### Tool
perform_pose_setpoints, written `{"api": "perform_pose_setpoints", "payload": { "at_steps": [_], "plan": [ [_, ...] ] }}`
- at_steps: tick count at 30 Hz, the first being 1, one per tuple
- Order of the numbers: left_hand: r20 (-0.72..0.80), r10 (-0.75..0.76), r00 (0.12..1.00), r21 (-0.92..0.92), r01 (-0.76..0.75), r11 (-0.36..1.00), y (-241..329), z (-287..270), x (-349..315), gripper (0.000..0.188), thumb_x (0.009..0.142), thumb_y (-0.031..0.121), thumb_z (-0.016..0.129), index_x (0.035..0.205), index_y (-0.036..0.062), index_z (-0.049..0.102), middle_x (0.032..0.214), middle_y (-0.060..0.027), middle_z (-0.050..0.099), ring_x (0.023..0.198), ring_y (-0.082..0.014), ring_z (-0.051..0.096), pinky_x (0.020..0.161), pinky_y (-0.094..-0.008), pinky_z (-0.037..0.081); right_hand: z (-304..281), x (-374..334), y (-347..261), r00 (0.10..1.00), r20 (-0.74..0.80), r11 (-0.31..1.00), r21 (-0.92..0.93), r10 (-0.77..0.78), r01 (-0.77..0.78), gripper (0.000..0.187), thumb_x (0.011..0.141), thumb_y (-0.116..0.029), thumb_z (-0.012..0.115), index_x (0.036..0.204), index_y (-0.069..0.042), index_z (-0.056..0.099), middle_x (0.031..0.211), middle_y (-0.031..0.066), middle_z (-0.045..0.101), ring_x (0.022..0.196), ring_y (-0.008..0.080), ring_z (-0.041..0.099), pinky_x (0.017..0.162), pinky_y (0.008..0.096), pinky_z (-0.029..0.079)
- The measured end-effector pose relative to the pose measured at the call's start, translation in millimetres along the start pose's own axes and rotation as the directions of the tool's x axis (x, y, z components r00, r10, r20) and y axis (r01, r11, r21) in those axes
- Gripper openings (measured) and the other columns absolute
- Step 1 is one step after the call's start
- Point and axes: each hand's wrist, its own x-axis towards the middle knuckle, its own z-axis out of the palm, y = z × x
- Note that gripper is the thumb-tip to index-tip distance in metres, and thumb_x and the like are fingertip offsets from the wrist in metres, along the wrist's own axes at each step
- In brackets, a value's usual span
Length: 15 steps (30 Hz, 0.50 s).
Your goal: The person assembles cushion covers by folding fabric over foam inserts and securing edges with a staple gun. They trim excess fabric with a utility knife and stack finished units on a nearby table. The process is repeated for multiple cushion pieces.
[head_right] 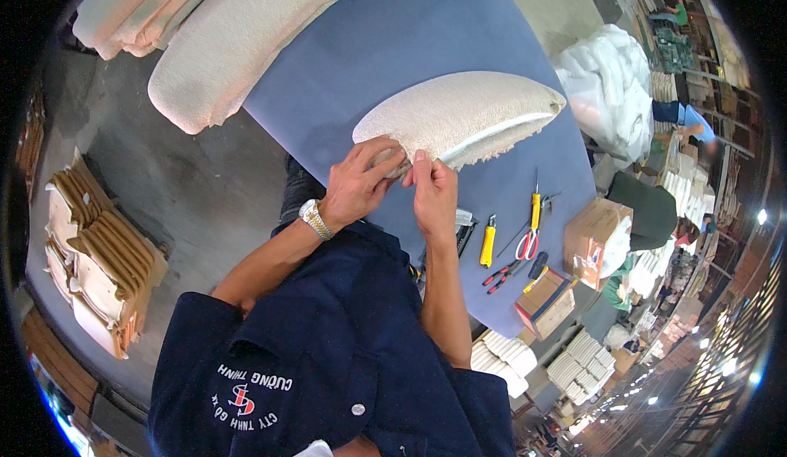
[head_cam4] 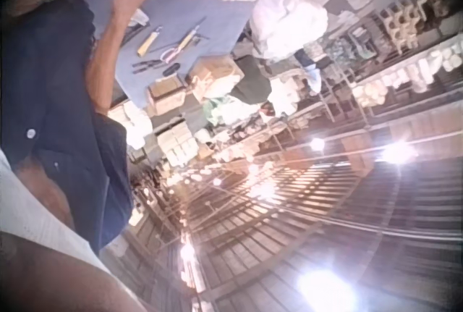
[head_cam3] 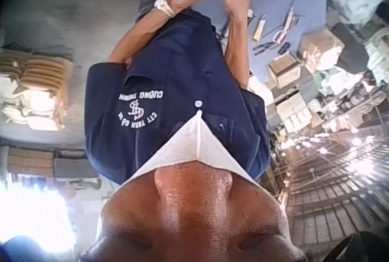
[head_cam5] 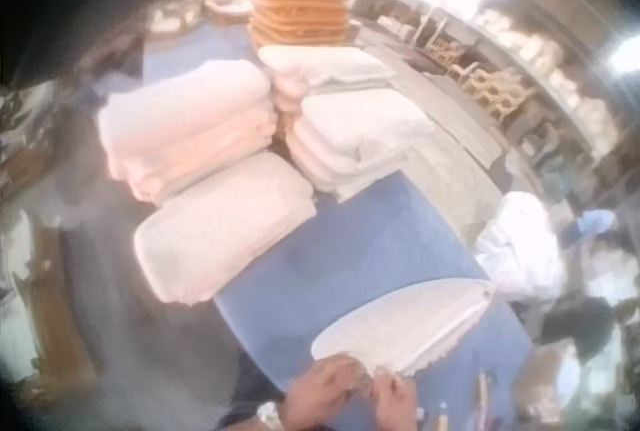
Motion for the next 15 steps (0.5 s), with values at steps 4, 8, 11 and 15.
{"api": "perform_pose_setpoints", "payload": {
  "at_steps": [4, 8, 11, 15],
  "plan": [
    [0.050, 0.161, 0.986, 0.116, -0.165, 0.979, -20.1, -26.8, -7.5, 0.043, 0.076, -0.001, 0.072, 0.117, 0.0106, 0.070, 0.123, -0.0066, 0.066, 0.123, -0.0299, 0.064, 0.087, -0.0382, 0.059, 32.6, -16.0, 15.9, 0.998, -0.003, 0.979, 0.190, -0.068, 0.068, 0.044, 0.106, -0.028, 0.055, 0.072, -0.002, 0.064, 0.063, -0.0007, 0.058, 0.068, 0.0080, 0.052, 0.066, 0.0253, 0.043],
    [0.288, 0.231, 0.929, 0.146, -0.281, 0.949, -72.4, -78.9, -33.2, 0.031, 0.082, 0.004, 0.069, 0.112, 0.0128, 0.071, 0.120, -0.0071, 0.067, 0.123, -0.0294, 0.064, 0.090, -0.0388, 0.059, 78.3, -33.2, 63.8, 0.990, 0.136, 0.994, 0.101, 0.023, -0.037, 0.041, 0.106, -0.028, 0.054, 0.082, 0.001, 0.071, 0.070, 0.0007, 0.064, 0.073, 0.0080, 0.057, 0.071, 0.0250, 0.046],
    [0.551, 0.263, 0.792, 0.090, -0.369, 0.925, -100.3, -98.3, -49.2, 0.028, 0.086, 0.012, 0.070, 0.114, 0.0145, 0.071, 0.124, -0.0060, 0.066, 0.120, -0.0275, 0.065, 0.090, -0.0376, 0.058, 111.4, -56.4, 105.9, 0.965, 0.111, 0.968, 0.051, 0.239, -0.245, 0.040, 0.107, -0.030, 0.053, 0.088, 0.000, 0.073, 0.080, 0.0035, 0.069, 0.079, 0.0093, 0.060, 0.075, 0.0262, 0.048],
    [0.559, 0.185, 0.808, 0.065, -0.265, 0.962, -121.5, -101.5, -12.0, 0.036, 0.090, 0.030, 0.071, 0.123, 0.0154, 0.070, 0.126, -0.0095, 0.065, 0.116, -0.0302, 0.065, 0.090, -0.0384, 0.056, 140.9, -98.3, 157.5, 0.912, -0.111, 0.857, 0.403, 0.395, -0.322, 0.035, 0.106, -0.035, 0.055, 0.104, -0.003, 0.069, 0.092, 0.0065, 0.070, 0.089, 0.0172, 0.066, 0.082, 0.0320, 0.052]
  ]
}}
